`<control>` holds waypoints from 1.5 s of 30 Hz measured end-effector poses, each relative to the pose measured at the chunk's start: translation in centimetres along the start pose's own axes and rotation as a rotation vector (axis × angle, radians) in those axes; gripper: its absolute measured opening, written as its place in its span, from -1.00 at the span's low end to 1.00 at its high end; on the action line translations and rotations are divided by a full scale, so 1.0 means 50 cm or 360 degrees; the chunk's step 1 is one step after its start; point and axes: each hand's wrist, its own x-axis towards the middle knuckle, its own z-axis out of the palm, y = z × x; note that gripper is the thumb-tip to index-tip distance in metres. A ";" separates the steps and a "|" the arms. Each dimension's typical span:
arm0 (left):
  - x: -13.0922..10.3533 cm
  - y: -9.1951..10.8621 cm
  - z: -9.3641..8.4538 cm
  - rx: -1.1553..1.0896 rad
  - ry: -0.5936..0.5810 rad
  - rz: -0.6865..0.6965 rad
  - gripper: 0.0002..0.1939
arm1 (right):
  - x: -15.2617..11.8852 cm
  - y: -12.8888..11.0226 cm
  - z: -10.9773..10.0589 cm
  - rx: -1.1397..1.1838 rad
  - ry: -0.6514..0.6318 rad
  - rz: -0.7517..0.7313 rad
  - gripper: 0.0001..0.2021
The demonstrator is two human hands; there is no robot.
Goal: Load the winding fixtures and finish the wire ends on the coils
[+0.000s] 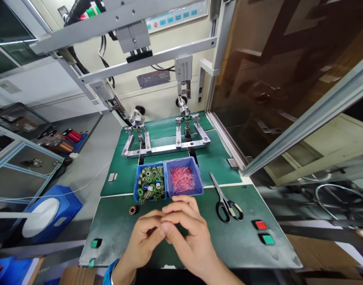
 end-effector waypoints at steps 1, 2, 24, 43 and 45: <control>0.002 -0.005 0.000 -0.0130 0.0026 -0.0037 -0.75 | -0.001 0.011 -0.018 -0.0084 -0.0019 0.0030 -0.89; 0.005 -0.009 0.001 -0.0271 0.0070 -0.0076 -0.77 | -0.005 0.027 -0.039 -0.0207 -0.0019 0.0077 -0.83; 0.052 0.006 -0.006 -0.0799 0.0508 -0.0306 -0.75 | -0.072 0.158 -0.273 -0.0339 0.0006 0.1220 -0.42; 0.147 -0.007 0.033 -0.0715 0.0330 -0.0615 -0.76 | 0.094 0.094 -0.193 0.0500 -0.0838 0.0795 -0.72; 0.154 -0.010 0.032 -0.0688 0.0343 -0.0642 -0.75 | 0.093 0.097 -0.194 0.0480 -0.0821 0.0801 -0.73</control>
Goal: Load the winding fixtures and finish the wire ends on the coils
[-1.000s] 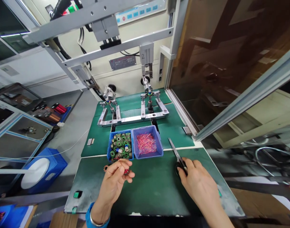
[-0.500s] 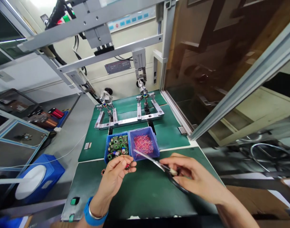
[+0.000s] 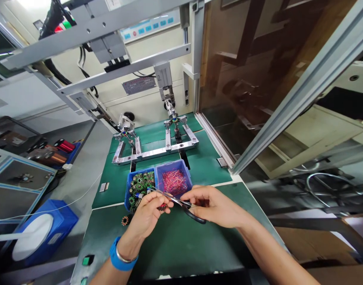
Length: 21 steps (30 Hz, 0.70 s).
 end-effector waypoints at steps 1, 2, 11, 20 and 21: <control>0.003 0.000 0.000 0.0014 0.0008 -0.0013 -0.74 | 0.000 0.002 0.000 -0.0005 0.0010 0.0006 -0.73; 0.006 0.000 0.001 0.0025 0.0013 -0.0024 -0.74 | 0.000 0.003 -0.001 -0.0008 0.0018 0.0013 -0.74; 0.020 0.000 0.009 0.0064 0.0060 -0.0099 -0.74 | -0.005 0.028 -0.004 0.0087 0.0030 0.0138 -0.70; 0.022 -0.011 0.010 0.0088 0.0034 -0.0129 -0.73 | -0.011 0.033 0.012 0.0259 0.0089 0.0234 -0.71; 0.020 -0.014 0.009 0.0098 0.0039 -0.0131 -0.72 | -0.014 0.030 0.013 0.0256 0.0106 0.0255 -0.70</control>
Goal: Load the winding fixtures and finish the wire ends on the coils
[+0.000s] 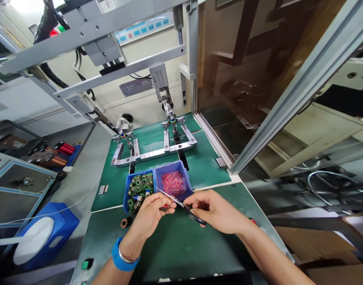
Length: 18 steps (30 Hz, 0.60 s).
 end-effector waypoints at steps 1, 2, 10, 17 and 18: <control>-0.003 -0.003 -0.002 0.0014 0.0012 0.0002 -0.72 | -0.005 -0.003 0.002 -0.0018 0.0019 0.0021 -0.68; -0.007 -0.006 -0.004 0.0037 0.0023 0.0010 -0.71 | -0.012 -0.004 0.003 -0.0043 0.0049 0.0041 -0.66; -0.088 -0.021 -0.067 0.0266 0.0021 0.0302 -0.63 | -0.083 0.103 -0.023 -0.0811 0.0916 -0.0171 -0.60; -0.141 -0.039 -0.099 0.0032 -0.0284 0.0320 -0.76 | -0.062 0.123 0.044 -0.1427 0.1088 -0.0780 -0.80; -0.144 -0.039 -0.099 0.0016 -0.0333 0.0321 -0.77 | -0.056 0.100 0.069 -0.1303 0.0961 -0.0842 -0.85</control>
